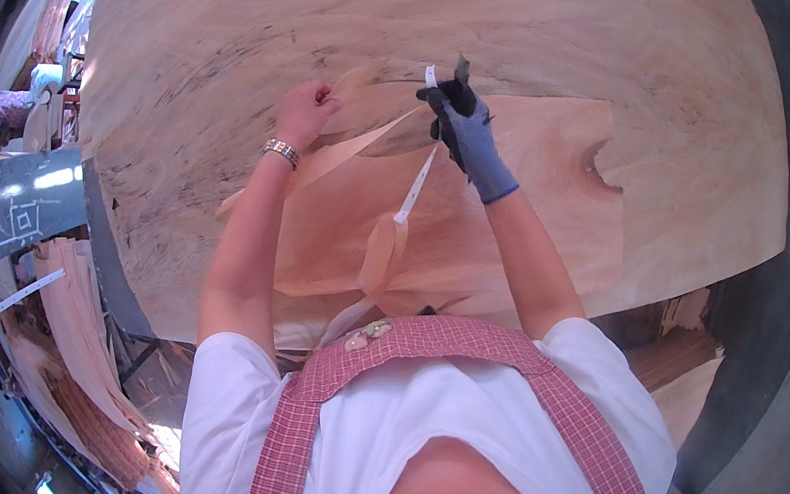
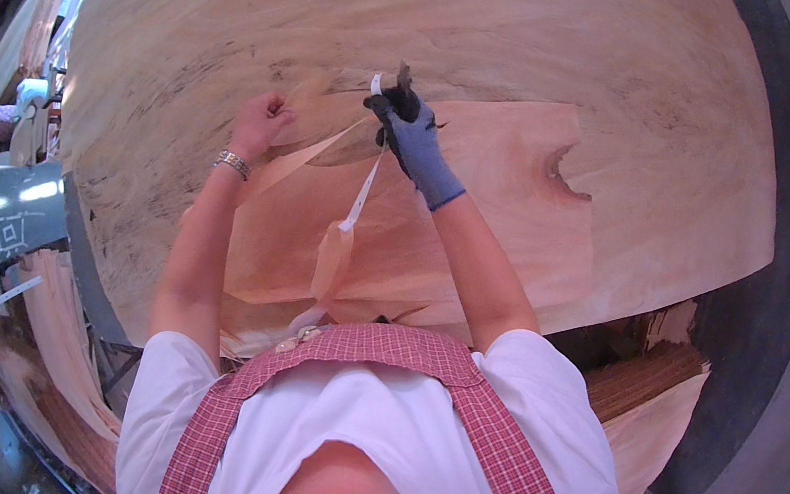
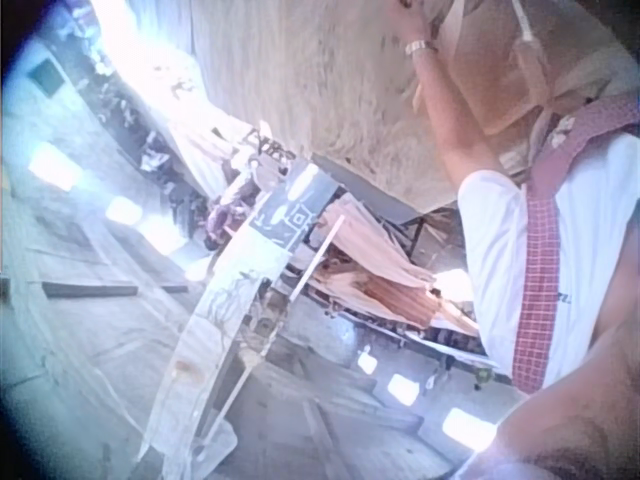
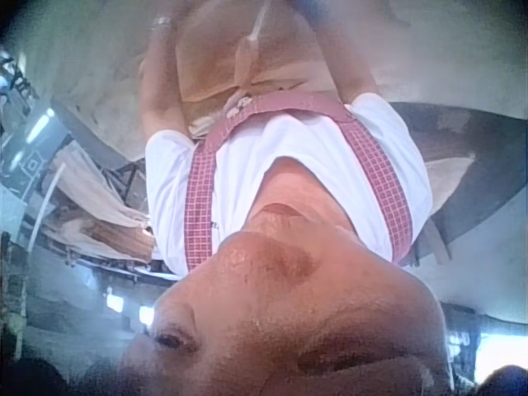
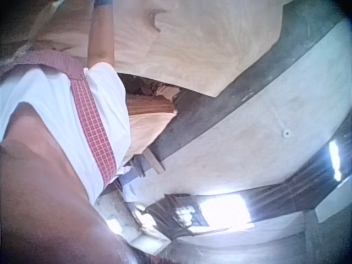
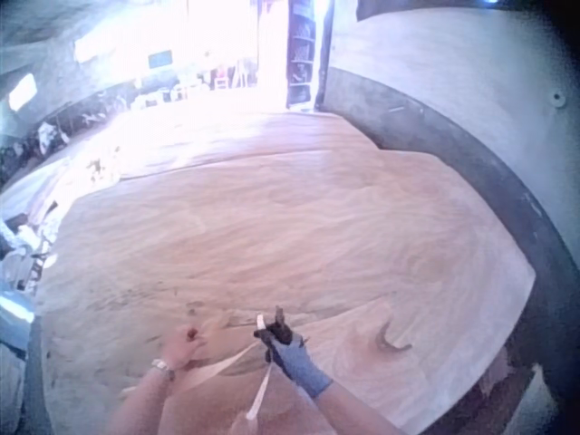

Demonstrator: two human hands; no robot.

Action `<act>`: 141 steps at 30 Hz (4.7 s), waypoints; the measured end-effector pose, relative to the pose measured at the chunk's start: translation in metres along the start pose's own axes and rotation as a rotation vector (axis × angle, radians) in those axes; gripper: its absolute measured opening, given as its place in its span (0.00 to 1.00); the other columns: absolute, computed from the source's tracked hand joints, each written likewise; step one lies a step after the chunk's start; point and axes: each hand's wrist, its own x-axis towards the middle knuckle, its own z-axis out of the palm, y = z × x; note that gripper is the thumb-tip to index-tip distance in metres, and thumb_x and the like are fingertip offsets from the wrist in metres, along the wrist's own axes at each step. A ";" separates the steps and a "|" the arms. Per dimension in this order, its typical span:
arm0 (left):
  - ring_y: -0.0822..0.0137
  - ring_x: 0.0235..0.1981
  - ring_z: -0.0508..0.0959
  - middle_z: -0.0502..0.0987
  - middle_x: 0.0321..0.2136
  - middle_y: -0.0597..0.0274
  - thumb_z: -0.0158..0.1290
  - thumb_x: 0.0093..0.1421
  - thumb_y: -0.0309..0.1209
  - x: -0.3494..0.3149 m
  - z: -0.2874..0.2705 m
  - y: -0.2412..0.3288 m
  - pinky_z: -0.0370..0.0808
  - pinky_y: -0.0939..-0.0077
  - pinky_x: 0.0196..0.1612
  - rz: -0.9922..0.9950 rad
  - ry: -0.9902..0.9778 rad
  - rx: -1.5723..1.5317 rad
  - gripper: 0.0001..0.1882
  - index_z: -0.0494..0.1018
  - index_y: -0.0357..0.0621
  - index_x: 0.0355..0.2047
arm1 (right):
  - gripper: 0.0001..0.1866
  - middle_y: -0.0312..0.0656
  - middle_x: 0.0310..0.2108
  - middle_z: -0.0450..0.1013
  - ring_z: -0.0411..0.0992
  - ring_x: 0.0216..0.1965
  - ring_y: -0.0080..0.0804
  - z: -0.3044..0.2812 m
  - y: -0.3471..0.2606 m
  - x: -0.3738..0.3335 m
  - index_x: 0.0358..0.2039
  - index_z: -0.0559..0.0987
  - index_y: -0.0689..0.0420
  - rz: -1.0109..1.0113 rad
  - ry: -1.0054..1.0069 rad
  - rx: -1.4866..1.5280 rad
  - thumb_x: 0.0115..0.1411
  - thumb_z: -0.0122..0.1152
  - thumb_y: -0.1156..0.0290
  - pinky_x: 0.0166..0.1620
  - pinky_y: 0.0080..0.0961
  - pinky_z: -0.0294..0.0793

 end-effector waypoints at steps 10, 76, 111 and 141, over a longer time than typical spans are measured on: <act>0.56 0.32 0.80 0.81 0.30 0.53 0.62 0.51 0.40 0.004 0.010 0.001 0.75 0.63 0.37 -0.031 0.000 0.030 0.17 0.78 0.42 0.36 | 0.13 0.31 0.23 0.73 0.66 0.16 0.18 -0.011 0.037 0.038 0.39 0.79 0.56 0.031 0.085 -0.126 0.61 0.66 0.62 0.19 0.18 0.64; 0.50 0.68 0.55 0.58 0.67 0.56 0.52 0.61 0.40 -0.080 0.077 0.051 0.51 0.51 0.69 0.246 0.195 0.465 0.33 0.60 0.44 0.65 | 0.18 0.37 0.34 0.78 0.72 0.25 0.21 -0.026 0.007 0.038 0.46 0.77 0.57 0.168 -0.079 -0.116 0.63 0.63 0.58 0.29 0.18 0.73; 0.57 0.44 0.74 0.60 0.67 0.68 0.48 0.55 0.22 -0.002 0.049 0.083 0.77 0.63 0.46 0.518 -0.063 0.607 0.35 0.62 0.60 0.65 | 0.20 0.36 0.29 0.77 0.70 0.22 0.17 -0.024 0.009 -0.026 0.45 0.79 0.55 0.386 0.066 -0.122 0.59 0.66 0.54 0.21 0.16 0.63; 0.51 0.45 0.75 0.70 0.56 0.48 0.55 0.58 0.41 -0.031 0.039 0.101 0.73 0.58 0.49 0.350 -0.051 0.299 0.41 0.50 0.57 0.70 | 0.18 0.39 0.32 0.78 0.69 0.18 0.19 -0.051 -0.059 -0.078 0.45 0.76 0.58 0.028 0.197 -0.115 0.64 0.61 0.58 0.16 0.15 0.61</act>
